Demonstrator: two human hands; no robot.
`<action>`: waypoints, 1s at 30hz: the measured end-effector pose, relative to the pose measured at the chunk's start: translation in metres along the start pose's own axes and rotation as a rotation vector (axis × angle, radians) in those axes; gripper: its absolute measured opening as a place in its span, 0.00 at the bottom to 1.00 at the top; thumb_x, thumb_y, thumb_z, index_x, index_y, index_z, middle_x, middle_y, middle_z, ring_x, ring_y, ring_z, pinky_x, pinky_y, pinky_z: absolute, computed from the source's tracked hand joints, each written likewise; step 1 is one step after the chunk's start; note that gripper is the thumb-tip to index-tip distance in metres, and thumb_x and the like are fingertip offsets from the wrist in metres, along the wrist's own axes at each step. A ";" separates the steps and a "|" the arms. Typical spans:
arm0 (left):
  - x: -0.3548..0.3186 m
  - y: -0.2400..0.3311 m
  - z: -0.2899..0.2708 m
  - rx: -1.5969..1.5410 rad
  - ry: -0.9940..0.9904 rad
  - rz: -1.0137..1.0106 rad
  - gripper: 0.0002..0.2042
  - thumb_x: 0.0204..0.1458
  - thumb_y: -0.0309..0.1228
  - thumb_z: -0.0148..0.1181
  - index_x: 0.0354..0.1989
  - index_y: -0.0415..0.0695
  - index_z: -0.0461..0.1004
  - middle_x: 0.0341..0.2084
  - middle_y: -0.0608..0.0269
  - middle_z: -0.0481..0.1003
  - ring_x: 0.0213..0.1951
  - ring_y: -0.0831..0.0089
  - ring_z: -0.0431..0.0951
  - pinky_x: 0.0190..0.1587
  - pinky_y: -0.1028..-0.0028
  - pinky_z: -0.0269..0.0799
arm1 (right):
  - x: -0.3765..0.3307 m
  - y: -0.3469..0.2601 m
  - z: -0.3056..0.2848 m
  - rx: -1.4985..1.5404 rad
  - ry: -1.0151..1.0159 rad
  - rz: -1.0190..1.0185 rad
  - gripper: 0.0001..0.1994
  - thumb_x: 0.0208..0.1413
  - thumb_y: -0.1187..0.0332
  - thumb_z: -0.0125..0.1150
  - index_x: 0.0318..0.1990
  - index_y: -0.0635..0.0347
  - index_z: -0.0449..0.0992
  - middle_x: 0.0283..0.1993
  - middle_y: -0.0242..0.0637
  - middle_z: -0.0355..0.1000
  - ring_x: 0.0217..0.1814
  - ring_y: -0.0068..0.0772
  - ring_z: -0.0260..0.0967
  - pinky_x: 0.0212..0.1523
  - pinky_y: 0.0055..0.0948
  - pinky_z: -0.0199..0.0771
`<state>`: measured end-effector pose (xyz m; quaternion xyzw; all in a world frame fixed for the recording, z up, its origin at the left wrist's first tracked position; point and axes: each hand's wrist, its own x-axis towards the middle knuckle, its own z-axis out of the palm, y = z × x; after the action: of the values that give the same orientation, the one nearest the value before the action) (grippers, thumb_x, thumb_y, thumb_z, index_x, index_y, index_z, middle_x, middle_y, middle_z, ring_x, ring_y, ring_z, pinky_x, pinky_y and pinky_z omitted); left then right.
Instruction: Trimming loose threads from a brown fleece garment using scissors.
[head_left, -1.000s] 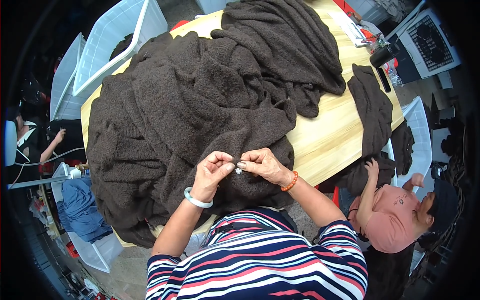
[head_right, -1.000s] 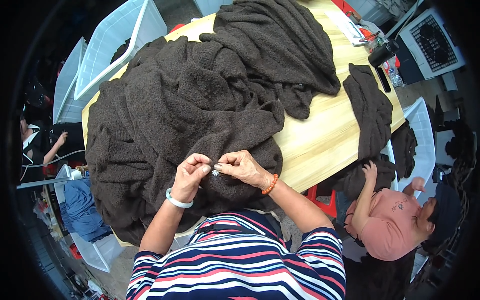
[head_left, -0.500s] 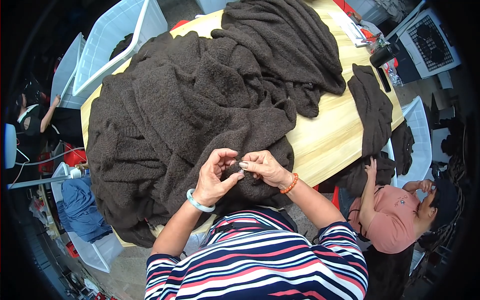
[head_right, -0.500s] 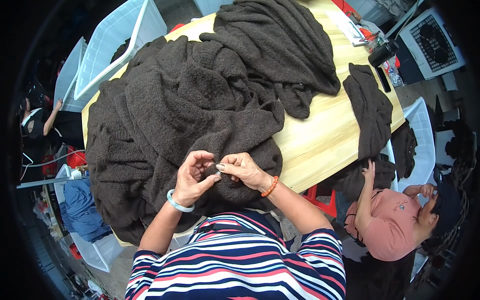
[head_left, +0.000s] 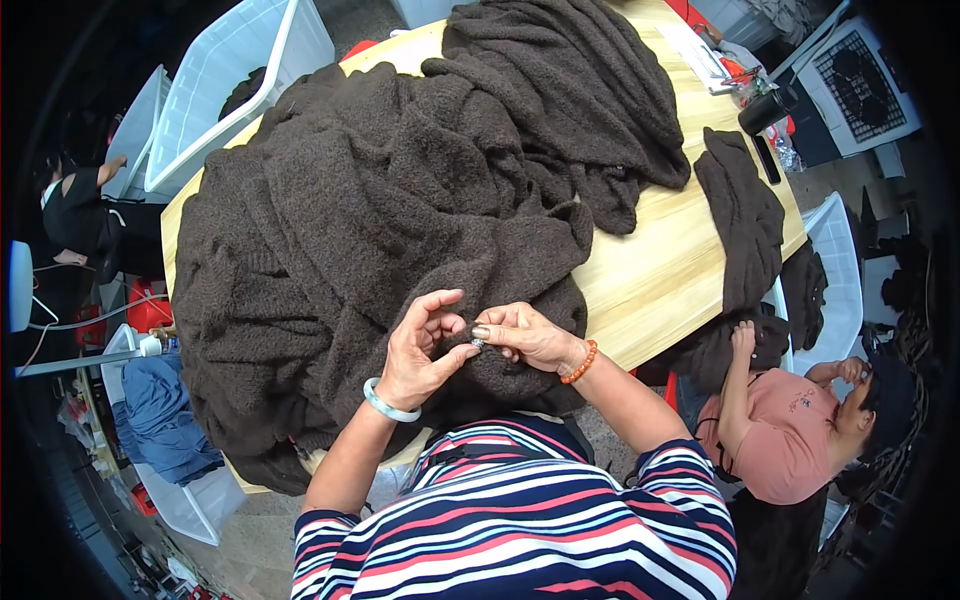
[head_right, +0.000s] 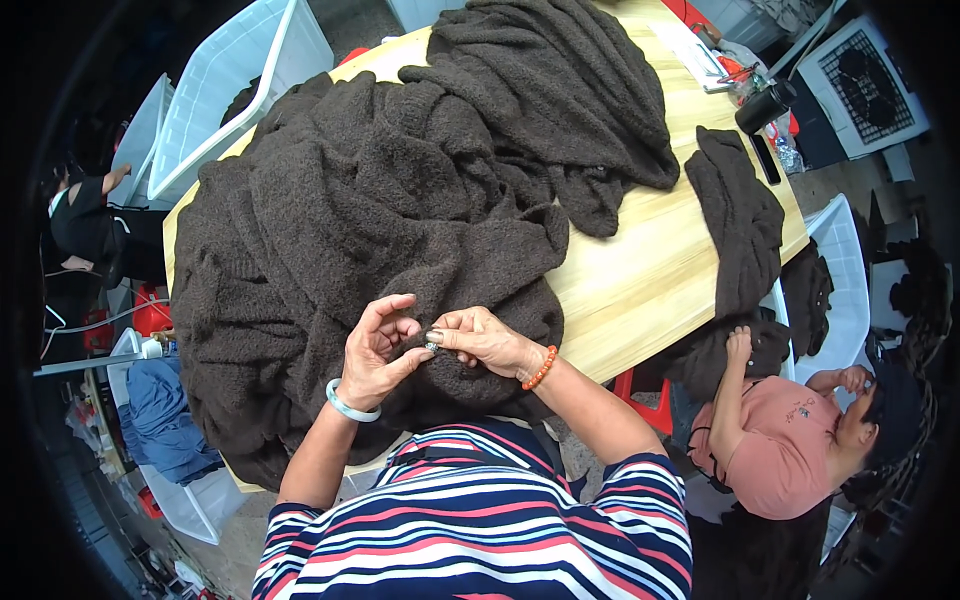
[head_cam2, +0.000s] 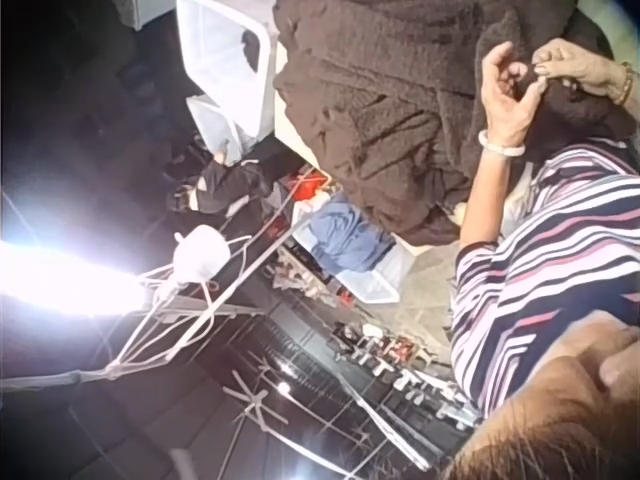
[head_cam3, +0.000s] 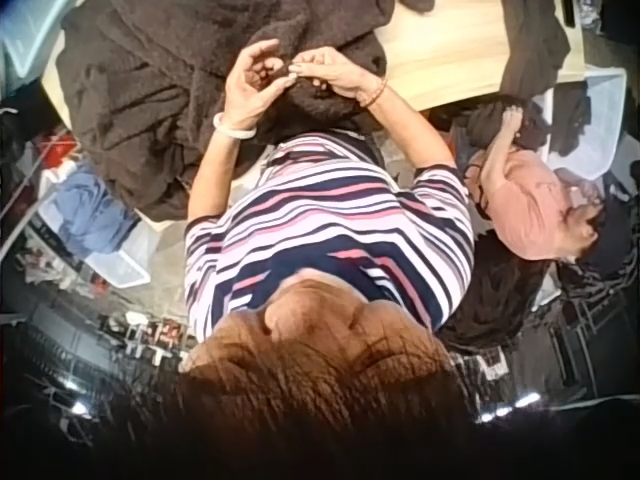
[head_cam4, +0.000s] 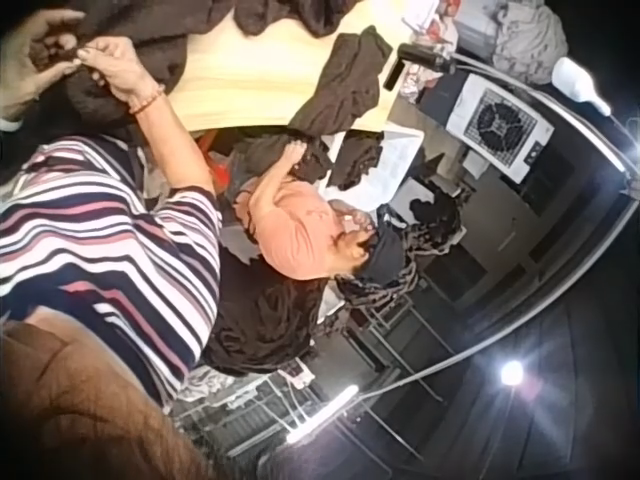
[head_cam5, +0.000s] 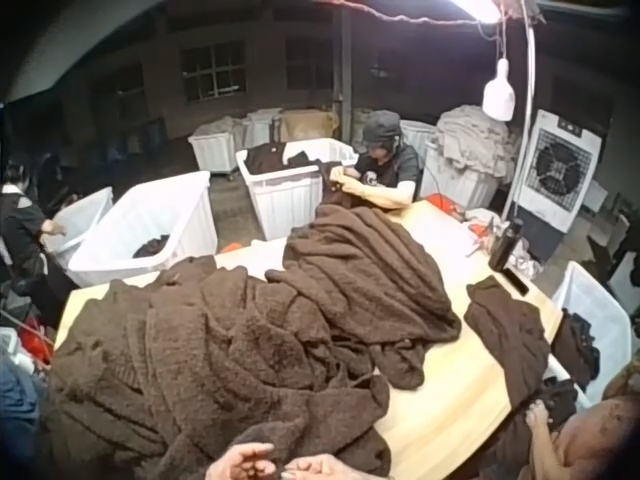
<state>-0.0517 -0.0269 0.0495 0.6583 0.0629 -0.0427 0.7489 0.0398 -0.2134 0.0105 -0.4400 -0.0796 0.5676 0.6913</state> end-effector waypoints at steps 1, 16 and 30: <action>0.000 0.001 0.000 0.007 -0.002 -0.011 0.32 0.46 0.17 0.68 0.61 0.38 0.60 0.39 0.67 0.71 0.43 0.81 0.72 0.49 0.81 0.69 | 0.000 -0.001 0.004 -0.001 -0.001 0.000 0.10 0.60 0.62 0.62 0.37 0.59 0.76 0.26 0.21 0.68 0.23 0.08 0.61 0.23 0.12 0.60; -0.009 0.014 0.010 0.387 -0.017 0.292 0.41 0.37 0.31 0.76 0.62 0.40 0.61 0.48 0.56 0.70 0.52 0.65 0.70 0.56 0.66 0.64 | -0.024 -0.027 0.013 -1.031 -0.026 -0.488 0.16 0.47 0.74 0.63 0.46 0.67 0.73 0.40 0.42 0.73 0.38 0.32 0.73 0.38 0.30 0.72; 0.019 -0.001 0.130 -0.222 -0.539 0.242 0.26 0.48 0.32 0.69 0.55 0.40 0.69 0.51 0.58 0.72 0.52 0.72 0.68 0.58 0.68 0.65 | -0.096 -0.112 0.050 -0.167 0.162 -0.777 0.21 0.51 0.58 0.66 0.38 0.71 0.72 0.36 0.42 0.71 0.36 0.30 0.65 0.38 0.28 0.66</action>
<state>-0.0280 -0.1559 0.0615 0.5402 -0.2124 -0.1194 0.8055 0.0559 -0.2659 0.1560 -0.4749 -0.2310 0.2192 0.8204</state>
